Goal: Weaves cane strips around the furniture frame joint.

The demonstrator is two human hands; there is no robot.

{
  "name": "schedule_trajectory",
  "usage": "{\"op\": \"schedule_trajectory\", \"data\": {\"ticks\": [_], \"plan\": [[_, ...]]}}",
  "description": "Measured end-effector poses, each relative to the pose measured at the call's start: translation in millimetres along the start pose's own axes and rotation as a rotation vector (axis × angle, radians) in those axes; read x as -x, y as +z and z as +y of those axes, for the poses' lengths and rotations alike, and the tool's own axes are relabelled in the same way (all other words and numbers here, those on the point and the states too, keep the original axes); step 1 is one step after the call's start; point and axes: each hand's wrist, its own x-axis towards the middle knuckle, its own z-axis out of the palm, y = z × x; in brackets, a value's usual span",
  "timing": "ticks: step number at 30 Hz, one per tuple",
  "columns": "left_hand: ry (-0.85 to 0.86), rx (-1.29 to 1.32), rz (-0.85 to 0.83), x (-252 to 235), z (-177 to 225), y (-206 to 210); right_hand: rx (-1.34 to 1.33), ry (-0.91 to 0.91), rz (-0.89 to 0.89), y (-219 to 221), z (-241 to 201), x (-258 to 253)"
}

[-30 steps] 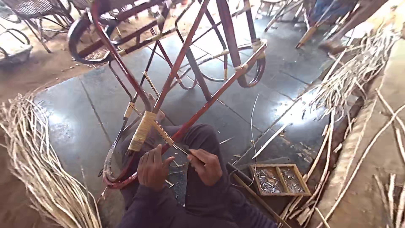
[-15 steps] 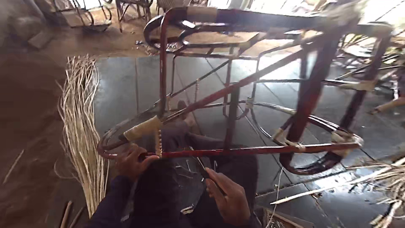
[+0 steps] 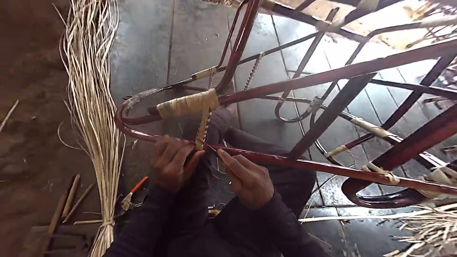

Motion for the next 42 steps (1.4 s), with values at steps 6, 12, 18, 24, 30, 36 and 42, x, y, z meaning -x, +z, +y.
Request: {"op": "schedule_trajectory", "data": {"ticks": [6, 12, 18, 24, 30, 36, 42], "plan": [[0.074, -0.038, 0.047, 2, 0, 3, 0.023, -0.029, -0.033, 3, 0, -8], [0.146, -0.081, -0.014, 0, 3, 4, 0.067, -0.041, -0.044, 6, -1, -15], [0.136, -0.133, -0.051, -1, 6, 5, 0.073, -0.039, 0.034, 24, 0, -7], [0.110, -0.167, -0.043, -1, 13, 6, 0.078, -0.045, 0.087, 33, 6, 11], [0.064, -0.169, -0.053, 0, 17, 7, 0.084, -0.062, 0.078, 31, 11, 14], [0.034, -0.156, -0.056, 4, 21, 2, 0.072, -0.049, 0.070, 32, 9, 11], [0.002, -0.194, -0.021, 5, 24, 8, 0.112, -0.064, 0.107, 35, 2, 1]]}}
